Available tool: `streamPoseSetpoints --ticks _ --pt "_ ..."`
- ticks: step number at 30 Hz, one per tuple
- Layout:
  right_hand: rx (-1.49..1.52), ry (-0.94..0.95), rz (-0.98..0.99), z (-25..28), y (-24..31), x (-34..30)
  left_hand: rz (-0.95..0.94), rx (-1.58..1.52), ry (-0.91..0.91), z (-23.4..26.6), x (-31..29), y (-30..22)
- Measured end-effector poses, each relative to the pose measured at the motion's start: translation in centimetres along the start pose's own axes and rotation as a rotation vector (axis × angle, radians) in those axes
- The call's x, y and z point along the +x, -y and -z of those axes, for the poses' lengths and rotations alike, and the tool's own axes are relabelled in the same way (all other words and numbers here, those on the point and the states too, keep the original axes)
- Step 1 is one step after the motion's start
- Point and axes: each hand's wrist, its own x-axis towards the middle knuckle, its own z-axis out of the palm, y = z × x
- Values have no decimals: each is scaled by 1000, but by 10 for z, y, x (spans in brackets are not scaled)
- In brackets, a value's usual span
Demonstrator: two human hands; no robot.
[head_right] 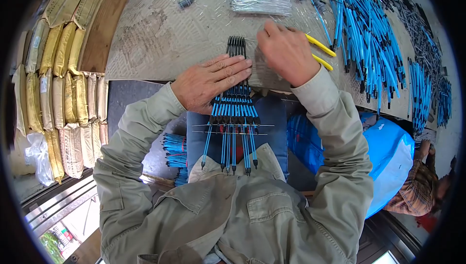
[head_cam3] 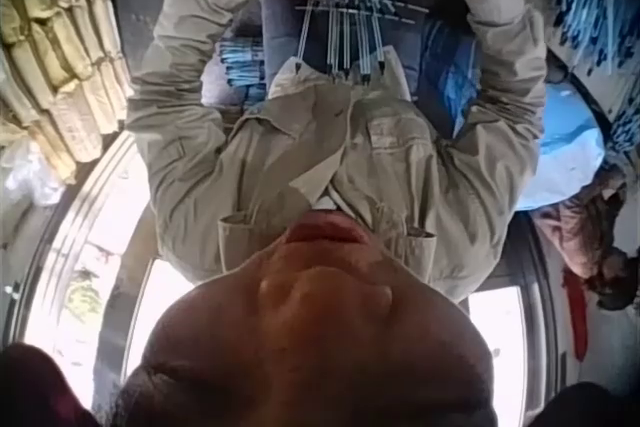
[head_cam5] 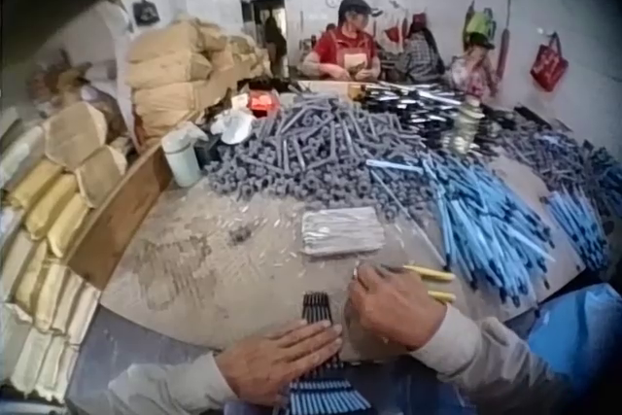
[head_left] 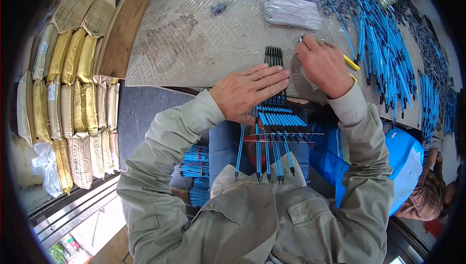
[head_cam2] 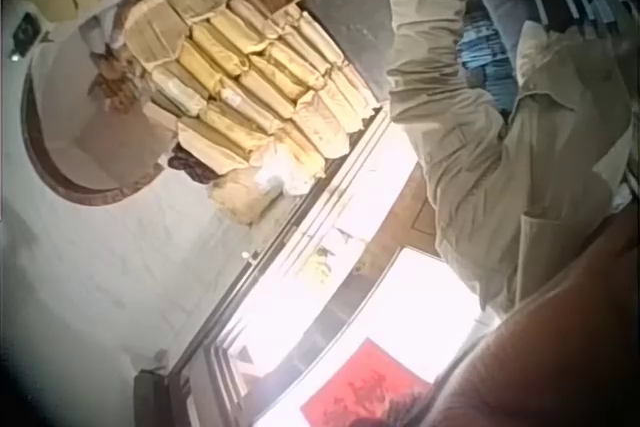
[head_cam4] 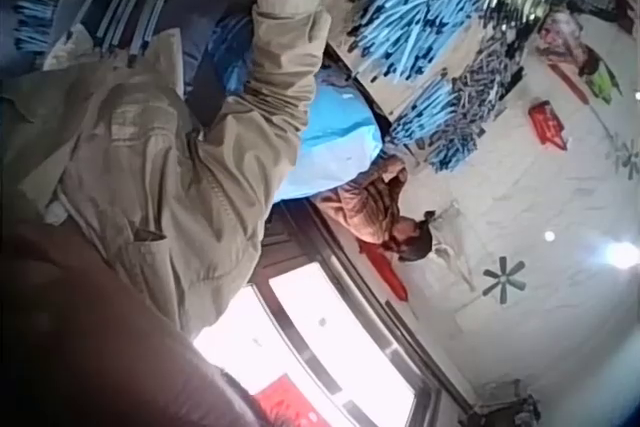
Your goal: The person assembles small blue rod components by hand, using a crimping tool to connect them with plastic components and connectors.
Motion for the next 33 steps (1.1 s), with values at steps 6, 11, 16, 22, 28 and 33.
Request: streamPoseSetpoints --ticks 6,11,16,22,28,33 --pt "-149 -26 204 -8 0 12 -2 -11 11 -5 -1 -2" --pt "1101 -162 -364 83 40 -12 -14 -38 -90 -7 1 -2" --pt "754 137 289 147 96 -48 -33 -59 -183 -10 -6 0" --pt "-127 -96 204 93 122 -76 -18 -5 -266 -21 -1 -11" --pt "-171 -42 147 78 135 -69 -8 -6 -305 -34 -7 0" --pt "-52 -160 220 66 120 -68 24 -6 -291 -27 3 -5"
